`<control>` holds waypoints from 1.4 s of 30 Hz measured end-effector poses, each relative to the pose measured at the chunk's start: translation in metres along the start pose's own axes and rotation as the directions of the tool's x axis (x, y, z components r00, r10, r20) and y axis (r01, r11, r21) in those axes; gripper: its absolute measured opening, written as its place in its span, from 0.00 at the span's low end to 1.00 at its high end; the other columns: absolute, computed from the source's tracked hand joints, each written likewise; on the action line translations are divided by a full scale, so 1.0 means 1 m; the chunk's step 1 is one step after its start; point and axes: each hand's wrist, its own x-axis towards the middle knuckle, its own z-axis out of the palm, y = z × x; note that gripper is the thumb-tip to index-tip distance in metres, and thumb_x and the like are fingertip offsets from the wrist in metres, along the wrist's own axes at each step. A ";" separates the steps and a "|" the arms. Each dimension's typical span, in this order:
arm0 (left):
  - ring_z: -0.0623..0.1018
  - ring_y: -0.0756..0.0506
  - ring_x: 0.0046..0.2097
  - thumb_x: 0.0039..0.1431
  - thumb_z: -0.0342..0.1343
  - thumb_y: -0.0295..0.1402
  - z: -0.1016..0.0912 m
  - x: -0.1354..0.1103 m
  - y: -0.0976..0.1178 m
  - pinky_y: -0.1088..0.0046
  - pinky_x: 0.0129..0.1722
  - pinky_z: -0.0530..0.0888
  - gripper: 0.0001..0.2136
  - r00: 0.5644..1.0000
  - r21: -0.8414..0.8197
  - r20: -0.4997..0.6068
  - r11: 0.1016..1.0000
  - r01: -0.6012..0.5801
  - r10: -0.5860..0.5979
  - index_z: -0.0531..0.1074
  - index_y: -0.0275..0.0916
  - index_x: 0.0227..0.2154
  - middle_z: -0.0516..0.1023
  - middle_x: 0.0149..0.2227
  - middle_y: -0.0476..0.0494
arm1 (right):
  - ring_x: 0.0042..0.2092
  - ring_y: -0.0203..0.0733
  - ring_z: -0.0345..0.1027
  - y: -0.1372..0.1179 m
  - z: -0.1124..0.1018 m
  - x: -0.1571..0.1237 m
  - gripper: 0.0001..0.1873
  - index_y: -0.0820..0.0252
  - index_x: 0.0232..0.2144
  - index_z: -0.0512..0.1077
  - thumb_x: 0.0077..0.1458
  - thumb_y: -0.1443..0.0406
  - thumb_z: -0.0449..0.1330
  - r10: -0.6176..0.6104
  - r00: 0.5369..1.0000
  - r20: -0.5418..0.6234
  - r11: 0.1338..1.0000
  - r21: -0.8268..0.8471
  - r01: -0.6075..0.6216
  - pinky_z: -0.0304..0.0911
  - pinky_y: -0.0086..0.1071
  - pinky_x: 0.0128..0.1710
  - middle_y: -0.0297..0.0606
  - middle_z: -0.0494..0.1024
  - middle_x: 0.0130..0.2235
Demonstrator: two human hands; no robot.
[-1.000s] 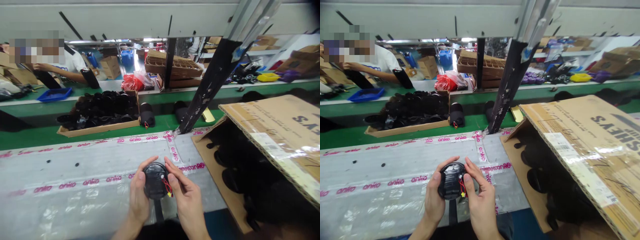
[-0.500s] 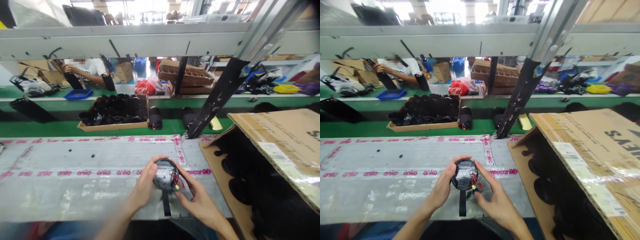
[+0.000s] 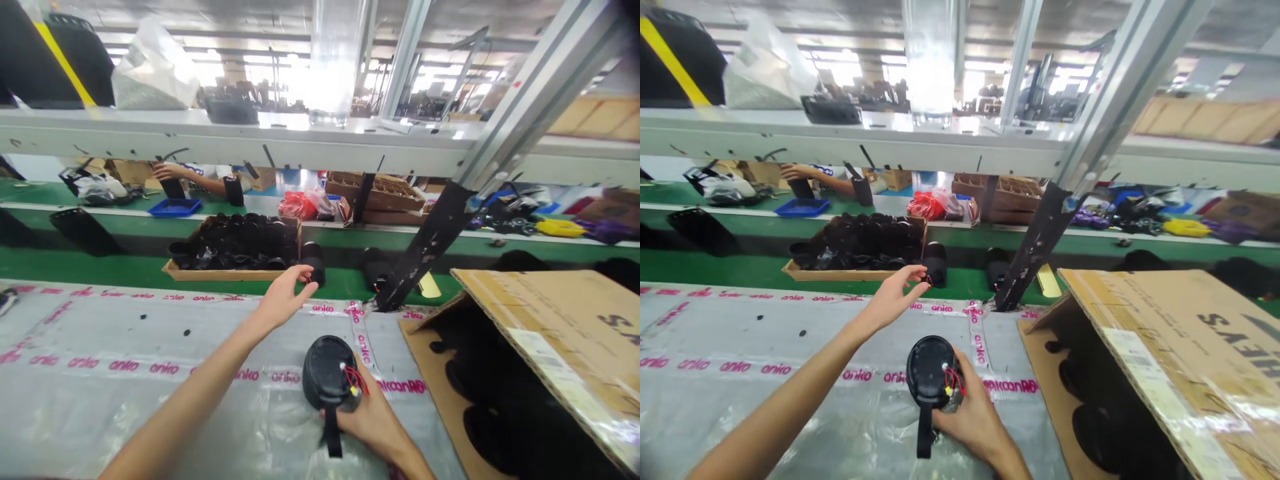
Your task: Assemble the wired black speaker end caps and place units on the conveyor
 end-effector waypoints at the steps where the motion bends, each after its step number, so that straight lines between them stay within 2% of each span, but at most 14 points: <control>1: 0.80 0.34 0.61 0.72 0.59 0.44 0.004 0.018 -0.003 0.53 0.63 0.76 0.23 1.000 0.054 -0.012 0.998 0.009 -0.008 0.71 0.39 0.64 0.81 0.58 0.33 | 0.59 0.60 0.79 -0.004 -0.004 0.010 0.44 0.55 0.61 0.74 0.39 0.68 0.78 -0.022 0.999 -0.049 1.000 -0.011 0.021 0.69 0.54 0.66 0.46 0.84 0.57; 4: 0.77 0.29 0.63 0.63 0.69 0.45 0.026 0.057 -0.012 0.42 0.65 0.72 0.27 0.998 0.225 -0.037 0.973 0.050 -0.043 0.75 0.36 0.60 0.80 0.58 0.31 | 0.54 0.61 0.80 -0.020 -0.024 0.058 0.39 0.54 0.54 0.75 0.38 0.62 0.80 -0.101 0.972 -0.212 0.994 -0.072 0.087 0.70 0.58 0.64 0.43 0.86 0.49; 9: 0.79 0.36 0.59 0.72 0.62 0.40 0.063 0.074 -0.021 0.47 0.59 0.78 0.20 0.988 0.373 -0.131 0.919 0.131 -0.087 0.73 0.38 0.61 0.76 0.62 0.36 | 0.56 0.56 0.78 -0.042 -0.053 0.189 0.44 0.56 0.64 0.65 0.49 0.59 0.78 -0.193 0.897 -0.397 0.978 -0.155 0.142 0.71 0.55 0.62 0.45 0.82 0.56; 12: 0.79 0.35 0.59 0.72 0.62 0.40 0.069 0.070 -0.023 0.47 0.59 0.79 0.20 0.978 0.409 -0.197 0.901 0.148 -0.072 0.73 0.38 0.62 0.76 0.63 0.36 | 0.57 0.54 0.77 -0.041 -0.054 0.271 0.26 0.59 0.62 0.71 0.66 0.59 0.69 -0.172 0.865 -0.472 0.979 -0.179 0.097 0.73 0.55 0.59 0.46 0.78 0.59; 14: 0.79 0.35 0.60 0.72 0.62 0.40 0.068 0.066 -0.025 0.47 0.59 0.78 0.21 0.973 0.418 -0.227 0.898 0.142 -0.048 0.72 0.38 0.62 0.75 0.63 0.36 | 0.58 0.53 0.76 -0.036 -0.050 0.314 0.22 0.59 0.60 0.73 0.69 0.59 0.67 -0.152 0.865 -0.478 0.981 -0.177 0.074 0.74 0.54 0.58 0.45 0.77 0.60; 18: 0.76 0.32 0.63 0.70 0.64 0.40 0.065 0.049 -0.033 0.43 0.63 0.75 0.23 0.980 0.393 -0.197 0.919 0.040 0.041 0.71 0.39 0.63 0.73 0.65 0.35 | 0.57 0.52 0.77 -0.024 -0.039 0.360 0.20 0.59 0.59 0.74 0.70 0.58 0.66 -0.154 0.897 -0.414 0.982 -0.164 0.093 0.76 0.52 0.56 0.45 0.77 0.60; 21: 0.75 0.27 0.66 0.54 0.72 0.30 0.063 0.028 -0.042 0.44 0.65 0.74 0.34 0.985 0.314 -0.089 0.942 -0.114 0.149 0.70 0.39 0.64 0.72 0.67 0.30 | 0.56 0.52 0.77 -0.018 -0.032 0.368 0.20 0.60 0.59 0.74 0.70 0.58 0.66 -0.166 0.926 -0.339 0.980 -0.164 0.116 0.76 0.51 0.55 0.45 0.78 0.59; 23: 0.76 0.26 0.65 0.44 0.71 0.25 0.060 0.012 -0.049 0.49 0.63 0.78 0.38 0.976 0.235 -0.017 0.949 -0.208 0.218 0.71 0.42 0.62 0.71 0.68 0.31 | 0.56 0.52 0.77 -0.017 -0.030 0.366 0.20 0.60 0.59 0.74 0.70 0.58 0.66 -0.174 0.942 -0.288 0.977 -0.169 0.129 0.76 0.51 0.55 0.45 0.78 0.60; 25: 0.78 0.28 0.64 0.40 0.68 0.24 0.054 -0.002 -0.053 0.52 0.62 0.80 0.39 0.964 0.157 0.021 0.952 -0.264 0.264 0.70 0.43 0.60 0.71 0.67 0.32 | 0.56 0.52 0.77 -0.019 -0.029 0.361 0.21 0.60 0.60 0.73 0.70 0.58 0.66 -0.174 0.956 -0.235 0.975 -0.178 0.134 0.76 0.51 0.55 0.45 0.78 0.60; 30: 0.79 0.32 0.62 0.45 0.62 0.25 0.025 -0.025 -0.042 0.50 0.59 0.81 0.40 0.963 0.005 -0.080 0.966 -0.258 0.257 0.59 0.44 0.65 0.68 0.64 0.32 | 0.57 0.52 0.77 -0.034 -0.036 0.315 0.20 0.59 0.60 0.74 0.70 0.59 0.66 -0.134 0.986 -0.096 0.969 -0.223 0.110 0.76 0.53 0.57 0.46 0.78 0.61; 34: 0.79 0.31 0.61 0.49 0.61 0.29 0.004 -0.047 -0.024 0.45 0.59 0.80 0.40 0.937 -0.140 -0.216 0.941 -0.309 0.275 0.58 0.45 0.67 0.69 0.62 0.33 | 0.62 0.53 0.76 -0.053 -0.061 0.217 0.23 0.57 0.63 0.74 0.69 0.60 0.67 -0.124 0.991 0.045 0.952 -0.276 0.132 0.72 0.54 0.63 0.46 0.78 0.64; 37: 0.76 0.27 0.64 0.50 0.62 0.31 0.004 -0.073 -0.012 0.39 0.60 0.79 0.40 0.922 -0.187 -0.229 0.915 -0.357 0.313 0.60 0.48 0.68 0.71 0.63 0.34 | 0.60 0.50 0.79 -0.063 -0.089 0.121 0.20 0.45 0.60 0.79 0.68 0.56 0.66 -0.095 0.989 0.111 0.925 -0.358 0.129 0.72 0.43 0.63 0.37 0.85 0.59; 39: 0.75 0.26 0.66 0.51 0.64 0.32 0.013 -0.095 -0.003 0.41 0.57 0.82 0.39 0.928 -0.269 -0.231 0.897 -0.351 0.294 0.61 0.54 0.68 0.70 0.65 0.36 | 0.55 0.52 0.82 -0.058 -0.109 0.065 0.14 0.44 0.51 0.85 0.66 0.55 0.66 -0.062 0.997 0.049 0.888 -0.454 0.077 0.74 0.44 0.60 0.35 0.88 0.52; 42: 0.79 0.28 0.63 0.55 0.66 0.35 0.037 -0.127 0.010 0.44 0.53 0.85 0.34 0.960 -0.487 -0.231 0.836 -0.253 0.156 0.64 0.60 0.65 0.69 0.67 0.38 | 0.58 0.61 0.77 -0.032 -0.138 0.008 0.15 0.50 0.49 0.85 0.59 0.61 0.67 -0.075 0.970 -0.230 0.793 -0.604 -0.082 0.71 0.55 0.63 0.45 0.84 0.55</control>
